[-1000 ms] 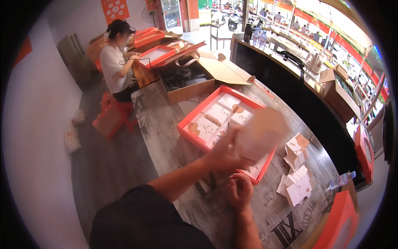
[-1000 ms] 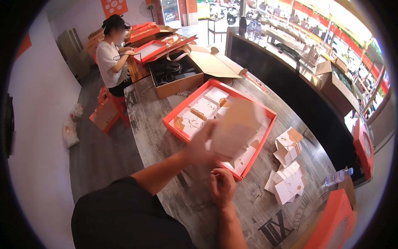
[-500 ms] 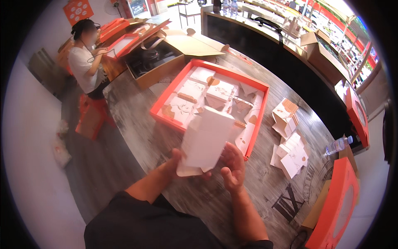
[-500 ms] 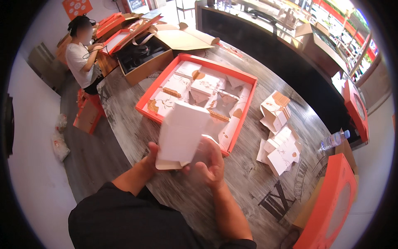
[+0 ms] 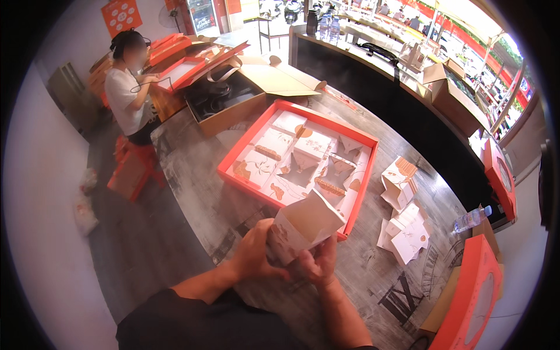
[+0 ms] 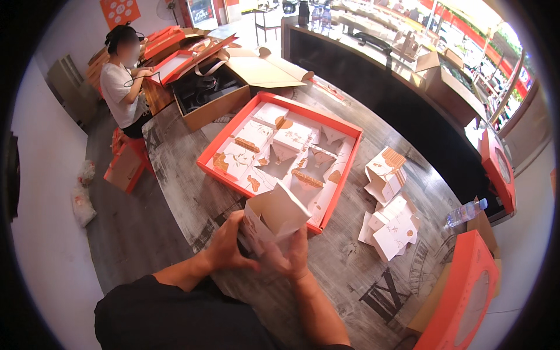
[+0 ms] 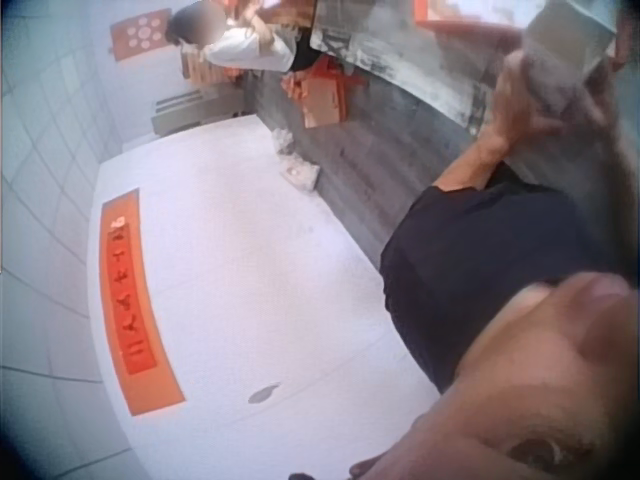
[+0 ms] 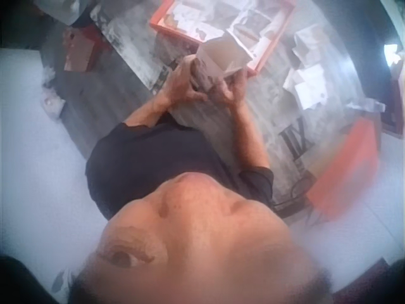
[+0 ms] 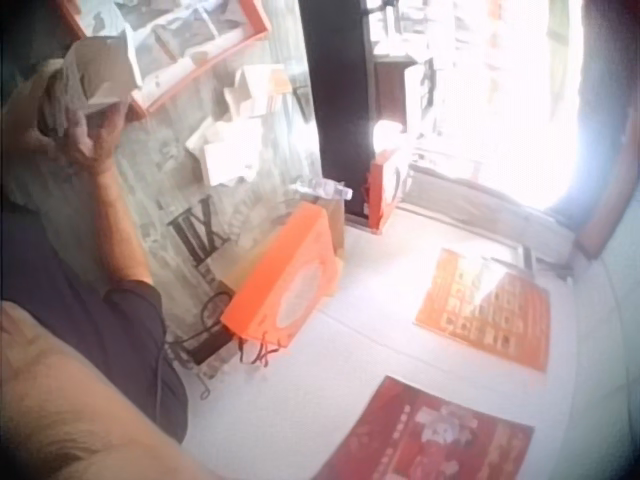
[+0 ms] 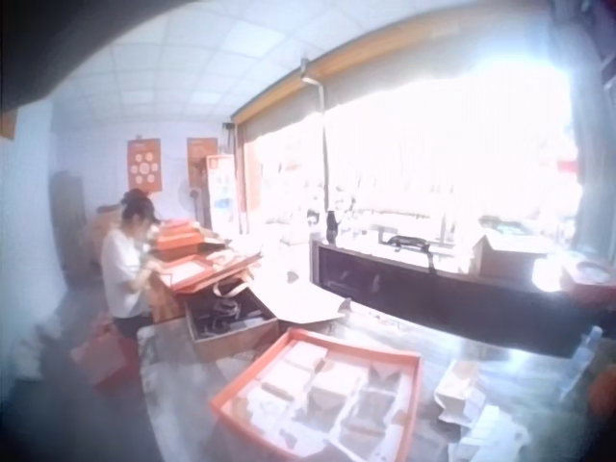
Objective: The person assembles small white cardboard boxes by hand and places them into a larger red display box. The person folds each small box and positions it into one of the nine pre-cut slots in the red box until it is filled.
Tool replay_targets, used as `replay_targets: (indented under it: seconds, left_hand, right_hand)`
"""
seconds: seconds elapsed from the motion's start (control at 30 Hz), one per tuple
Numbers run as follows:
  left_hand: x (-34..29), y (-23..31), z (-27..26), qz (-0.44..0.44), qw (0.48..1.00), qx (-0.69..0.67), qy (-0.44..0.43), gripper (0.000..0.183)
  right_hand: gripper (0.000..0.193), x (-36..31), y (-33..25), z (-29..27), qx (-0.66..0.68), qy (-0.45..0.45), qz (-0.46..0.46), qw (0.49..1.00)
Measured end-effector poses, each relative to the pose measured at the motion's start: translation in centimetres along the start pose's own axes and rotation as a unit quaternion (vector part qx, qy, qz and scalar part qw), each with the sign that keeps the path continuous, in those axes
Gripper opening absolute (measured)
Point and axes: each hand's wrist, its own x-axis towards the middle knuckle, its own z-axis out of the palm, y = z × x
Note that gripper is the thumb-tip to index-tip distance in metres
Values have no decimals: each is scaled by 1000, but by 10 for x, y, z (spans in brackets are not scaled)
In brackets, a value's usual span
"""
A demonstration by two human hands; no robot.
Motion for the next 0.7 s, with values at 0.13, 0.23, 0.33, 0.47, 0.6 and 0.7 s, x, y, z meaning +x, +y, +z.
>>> replay_targets:
  seconds: [0.13, 0.23, 0.33, 0.47, 0.6, 0.7]
  left_hand:
    - [8, -30, -12, 96, 991, -88, -24, 102]
    - [25, -33, -2, -29, 906, -420, -36, 86]
    - [52, -18, 12, -16, 860, -506, -68, 65]
    - [75, -5, 29, -24, 857, -509, -75, 64]
    - [87, -5, 37, -27, 855, -504, -116, 59]
    - [95, -12, 50, 37, 918, -393, -37, 50]
  right_hand:
    - [87, 6, -12, -11, 19, 67, 30, 997]
    - [83, 16, -22, -8, 0, 65, 3, 998]
    - [76, 16, -19, -9, 10, 88, 5, 996]
    - [67, 23, -29, -16, 65, 131, 5, 989]
    - [59, 22, -34, -22, 43, 162, 29, 985]
    - [44, 20, -21, -33, -80, 158, -32, 984]
